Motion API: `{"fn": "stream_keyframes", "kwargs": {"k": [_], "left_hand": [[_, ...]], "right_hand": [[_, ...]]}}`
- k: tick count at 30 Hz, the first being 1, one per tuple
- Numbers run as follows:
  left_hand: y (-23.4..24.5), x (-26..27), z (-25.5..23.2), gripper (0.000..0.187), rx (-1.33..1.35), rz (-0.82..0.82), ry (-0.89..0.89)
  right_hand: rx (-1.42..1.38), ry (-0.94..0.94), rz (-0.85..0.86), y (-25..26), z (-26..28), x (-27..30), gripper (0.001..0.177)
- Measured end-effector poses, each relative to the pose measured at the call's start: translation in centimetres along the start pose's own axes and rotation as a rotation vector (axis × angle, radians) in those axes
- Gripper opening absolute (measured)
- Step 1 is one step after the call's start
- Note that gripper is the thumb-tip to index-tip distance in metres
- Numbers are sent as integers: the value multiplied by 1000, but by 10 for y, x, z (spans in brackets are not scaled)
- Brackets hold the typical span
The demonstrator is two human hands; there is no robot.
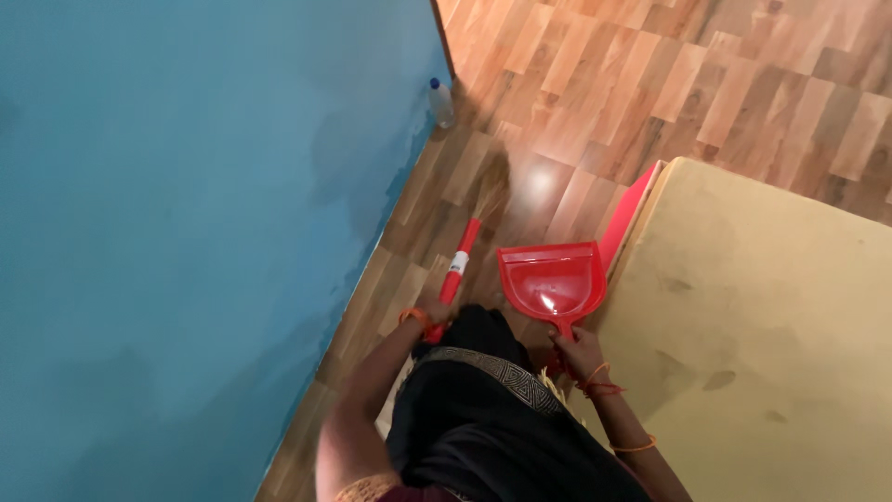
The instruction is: The person sweeps the floor using a broom and a dustpan, navigating around a bed and through a doorway into another area with a table and chairs.
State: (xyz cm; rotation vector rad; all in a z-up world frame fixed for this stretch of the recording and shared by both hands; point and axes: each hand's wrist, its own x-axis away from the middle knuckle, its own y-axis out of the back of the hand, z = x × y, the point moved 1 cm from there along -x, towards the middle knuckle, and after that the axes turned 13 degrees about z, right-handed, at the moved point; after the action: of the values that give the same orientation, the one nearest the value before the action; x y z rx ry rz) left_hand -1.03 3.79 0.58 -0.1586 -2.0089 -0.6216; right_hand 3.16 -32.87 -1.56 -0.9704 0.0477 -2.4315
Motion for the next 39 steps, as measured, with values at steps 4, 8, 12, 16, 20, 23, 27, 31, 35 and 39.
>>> {"fn": "stream_keyframes", "kwargs": {"k": [4,8,12,16,20,23,27,31,35,39], "left_hand": [[32,14,17,42,-270,15,-42],[85,0,17,34,-465,177,46],[143,-24,-11,34,-692,359,54],[218,-67,-43,35,-690,354,177],[292,-112,-83,36,-543,242,204],[326,-146,-132,37,-312,52,150],[306,-193,-195,33,-278,-39,31],[250,-221,-252,31,-304,-44,-70],[189,-220,-280,30,-364,76,-141],[159,-214,-308,37,-550,196,-227]], "right_hand": [[-1,-56,-49,3,25,-14,28],[3,-49,-121,-5,54,-57,31],[-70,-92,-193,-19,91,-92,30],[-17,-118,-288,-38,148,-130,34],[-149,-43,-302,-53,182,-155,37],[-139,-24,-287,-51,199,-172,35],[-35,-132,-280,-33,213,-194,33],[80,-143,-226,-10,240,-218,31],[-90,-12,-100,33,285,-240,30],[33,-33,-83,92,340,-263,32]]}}
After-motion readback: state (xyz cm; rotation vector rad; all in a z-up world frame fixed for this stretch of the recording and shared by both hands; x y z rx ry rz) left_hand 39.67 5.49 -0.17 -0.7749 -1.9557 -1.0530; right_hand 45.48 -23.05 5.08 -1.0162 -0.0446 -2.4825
